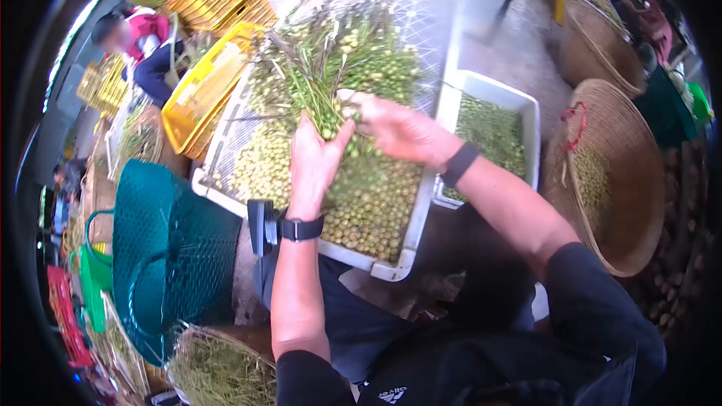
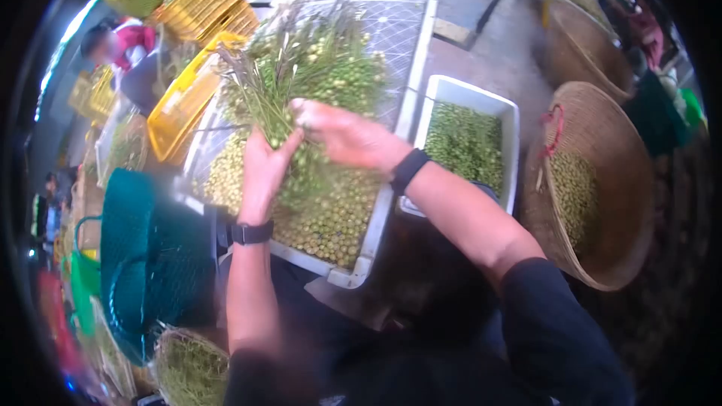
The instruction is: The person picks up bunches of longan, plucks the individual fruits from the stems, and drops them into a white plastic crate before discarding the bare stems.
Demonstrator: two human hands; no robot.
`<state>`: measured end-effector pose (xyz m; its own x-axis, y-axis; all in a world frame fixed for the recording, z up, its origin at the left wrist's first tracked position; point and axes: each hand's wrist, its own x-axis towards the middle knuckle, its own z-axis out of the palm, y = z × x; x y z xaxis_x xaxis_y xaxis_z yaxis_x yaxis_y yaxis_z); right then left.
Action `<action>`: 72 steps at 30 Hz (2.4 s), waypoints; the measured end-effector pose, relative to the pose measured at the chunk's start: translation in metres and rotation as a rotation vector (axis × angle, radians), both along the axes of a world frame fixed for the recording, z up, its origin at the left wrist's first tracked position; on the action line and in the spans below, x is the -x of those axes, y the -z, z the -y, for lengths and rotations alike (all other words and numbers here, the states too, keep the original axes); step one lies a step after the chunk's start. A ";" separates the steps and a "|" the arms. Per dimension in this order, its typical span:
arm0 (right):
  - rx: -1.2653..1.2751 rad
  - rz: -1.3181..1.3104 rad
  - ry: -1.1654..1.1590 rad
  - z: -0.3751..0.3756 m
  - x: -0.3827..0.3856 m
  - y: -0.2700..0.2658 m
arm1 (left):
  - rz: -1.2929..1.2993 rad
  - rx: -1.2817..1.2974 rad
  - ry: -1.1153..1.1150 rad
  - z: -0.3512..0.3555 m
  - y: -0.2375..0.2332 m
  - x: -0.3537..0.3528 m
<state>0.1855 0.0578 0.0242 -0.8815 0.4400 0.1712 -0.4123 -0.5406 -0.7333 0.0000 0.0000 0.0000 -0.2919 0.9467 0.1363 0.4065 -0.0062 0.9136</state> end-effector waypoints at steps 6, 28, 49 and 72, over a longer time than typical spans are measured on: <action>0.009 0.286 0.577 0.014 0.014 0.009 | -0.519 -0.231 0.265 0.018 -0.036 -0.067; 0.302 0.748 1.041 -0.038 -0.288 0.035 | 0.034 -0.567 -0.049 0.037 -0.057 -0.025; -0.620 1.053 0.712 -0.025 -0.161 -0.074 | 1.294 -0.057 -0.150 0.013 0.007 0.053; -1.127 0.934 0.585 -0.014 0.011 -0.006 | 1.405 -0.051 -0.137 0.015 0.005 -0.028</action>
<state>0.1743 0.0719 0.0299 -0.6193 0.7711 0.1479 0.4501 0.5030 -0.7378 0.0278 -0.0149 -0.0046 -0.2988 0.9032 -0.3081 -0.8294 -0.0861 0.5520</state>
